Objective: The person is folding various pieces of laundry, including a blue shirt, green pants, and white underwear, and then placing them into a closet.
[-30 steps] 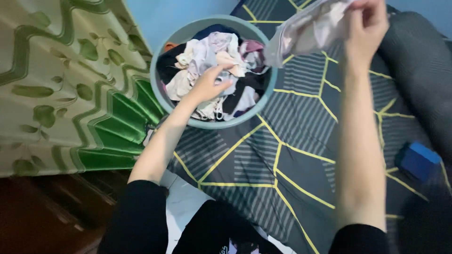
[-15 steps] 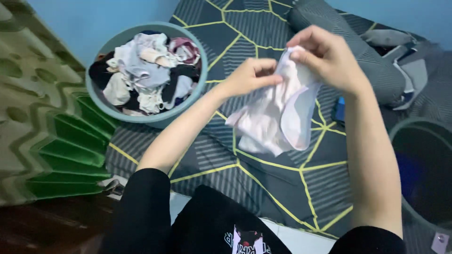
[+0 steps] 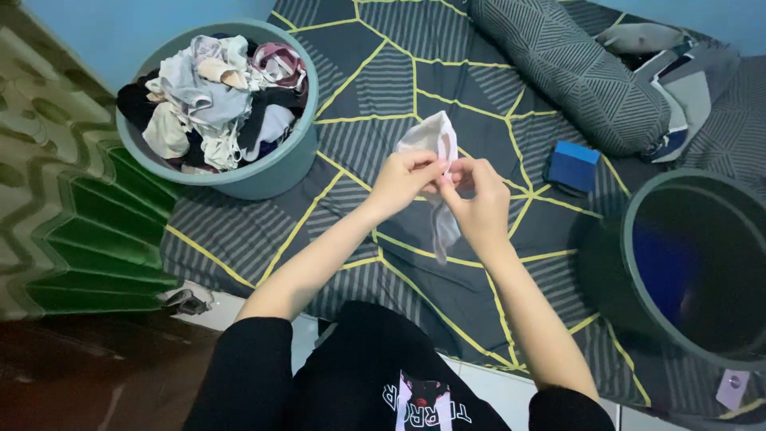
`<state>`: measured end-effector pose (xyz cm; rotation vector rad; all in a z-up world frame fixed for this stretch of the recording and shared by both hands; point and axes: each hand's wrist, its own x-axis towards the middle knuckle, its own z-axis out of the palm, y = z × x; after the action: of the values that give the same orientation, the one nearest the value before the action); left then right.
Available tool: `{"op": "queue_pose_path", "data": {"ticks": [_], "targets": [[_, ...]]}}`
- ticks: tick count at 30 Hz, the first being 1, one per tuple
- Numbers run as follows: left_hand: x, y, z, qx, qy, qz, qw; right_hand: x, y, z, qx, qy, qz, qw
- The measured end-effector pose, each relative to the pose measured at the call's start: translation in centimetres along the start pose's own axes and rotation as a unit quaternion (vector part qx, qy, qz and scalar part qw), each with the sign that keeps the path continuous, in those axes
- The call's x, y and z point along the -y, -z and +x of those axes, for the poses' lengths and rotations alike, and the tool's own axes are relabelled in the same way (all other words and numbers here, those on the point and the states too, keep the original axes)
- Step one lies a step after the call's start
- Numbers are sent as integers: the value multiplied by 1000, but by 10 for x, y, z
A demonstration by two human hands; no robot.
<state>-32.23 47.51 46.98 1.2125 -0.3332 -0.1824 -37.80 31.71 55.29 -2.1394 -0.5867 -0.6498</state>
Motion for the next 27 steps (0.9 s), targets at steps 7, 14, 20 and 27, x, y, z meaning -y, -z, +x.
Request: {"op": "queue_pose_path", "data": {"ticks": [7,14,20,27], "targets": [[33,18,7,-98,7,-33,995,-88,4,-31,56,-192,235,951],[13,12,2,-6,105,-57,993,-47,27,-24,-71,-68,-78,992],[23,-45,3,21,90,-137,986,-57,-32,-84,56,-159,-13,986],[44,-93,-13,166,76,-144,973,-164,-113,-124,225,-96,8,970]]}}
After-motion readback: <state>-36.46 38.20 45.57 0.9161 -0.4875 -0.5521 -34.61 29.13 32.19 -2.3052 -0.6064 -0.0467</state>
